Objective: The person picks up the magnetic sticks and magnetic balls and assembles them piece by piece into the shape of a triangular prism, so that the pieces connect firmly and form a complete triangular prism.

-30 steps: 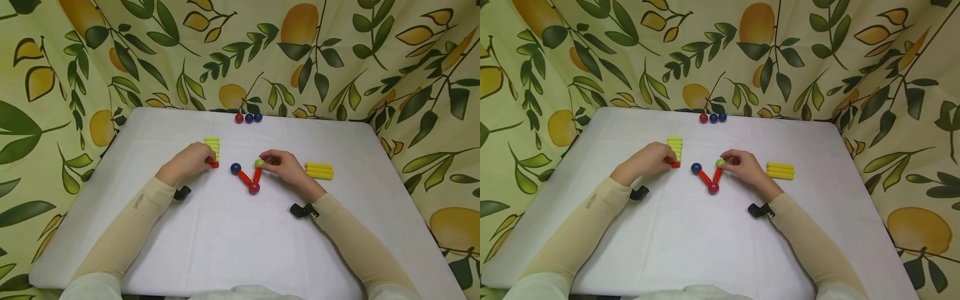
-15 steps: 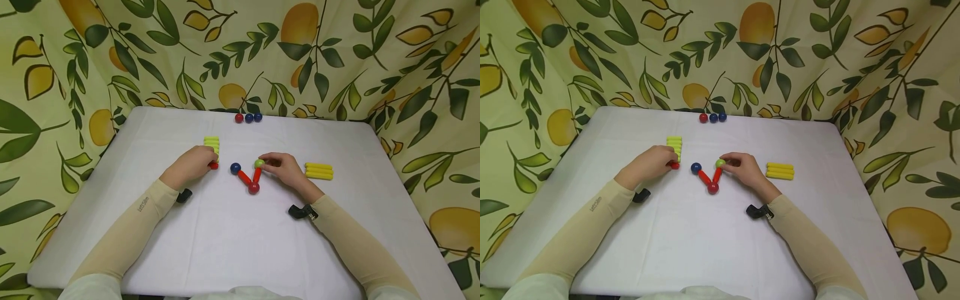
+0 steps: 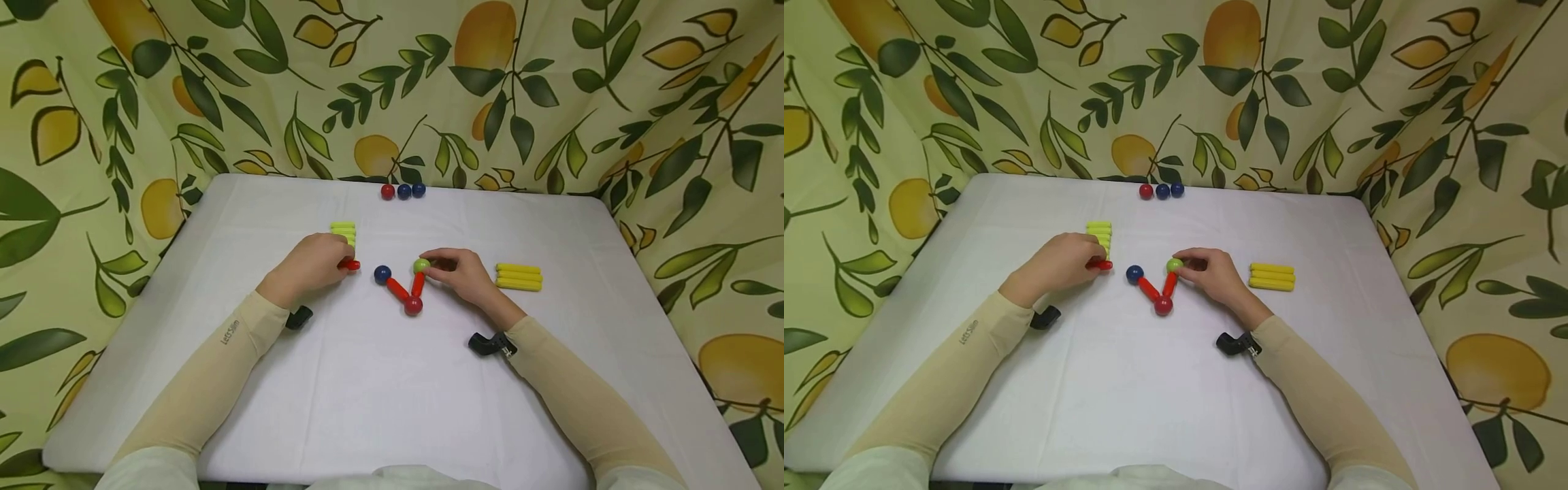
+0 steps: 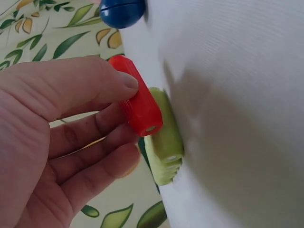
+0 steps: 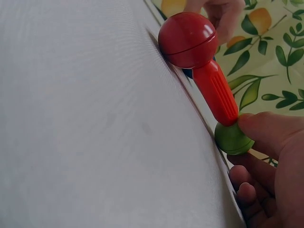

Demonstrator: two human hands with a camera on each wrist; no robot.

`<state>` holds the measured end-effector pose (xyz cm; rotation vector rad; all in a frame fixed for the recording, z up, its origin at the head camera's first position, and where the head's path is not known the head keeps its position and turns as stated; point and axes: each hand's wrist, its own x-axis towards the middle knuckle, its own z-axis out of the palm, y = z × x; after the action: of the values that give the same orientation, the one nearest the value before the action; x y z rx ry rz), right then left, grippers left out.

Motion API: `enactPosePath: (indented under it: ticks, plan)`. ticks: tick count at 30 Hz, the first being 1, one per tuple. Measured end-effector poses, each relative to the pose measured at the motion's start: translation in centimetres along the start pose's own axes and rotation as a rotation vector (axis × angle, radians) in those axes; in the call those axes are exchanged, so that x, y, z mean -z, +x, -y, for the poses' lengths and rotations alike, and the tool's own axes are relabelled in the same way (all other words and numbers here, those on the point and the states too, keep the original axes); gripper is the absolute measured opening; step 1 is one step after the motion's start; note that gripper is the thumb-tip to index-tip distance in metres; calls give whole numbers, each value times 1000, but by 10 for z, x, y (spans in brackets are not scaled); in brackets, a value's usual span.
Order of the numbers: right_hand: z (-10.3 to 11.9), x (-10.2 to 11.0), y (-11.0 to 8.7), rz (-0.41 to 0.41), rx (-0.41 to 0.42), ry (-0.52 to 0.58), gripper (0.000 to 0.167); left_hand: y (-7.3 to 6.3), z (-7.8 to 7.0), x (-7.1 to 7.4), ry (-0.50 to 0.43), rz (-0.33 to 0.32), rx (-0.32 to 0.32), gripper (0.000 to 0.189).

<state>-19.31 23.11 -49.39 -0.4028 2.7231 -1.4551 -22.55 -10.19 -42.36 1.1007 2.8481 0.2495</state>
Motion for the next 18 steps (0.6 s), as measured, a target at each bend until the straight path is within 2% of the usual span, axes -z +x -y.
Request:
enactPosePath:
  ticks: [4,12,15,18]
  plan:
    - [0,1,0,-1,1,5,29,1,0,4,-27,-18,-17,8]
    - [-1,1,1,-1,-7,8,28,10,3,13,-235,-49,-102,9]
    - [0,2,0,6,-8,12,28,16,0,18,-289,-50,-103,13]
    - [1,2,0,4,-10,12,28,24,-9,22,-330,-38,-78,15]
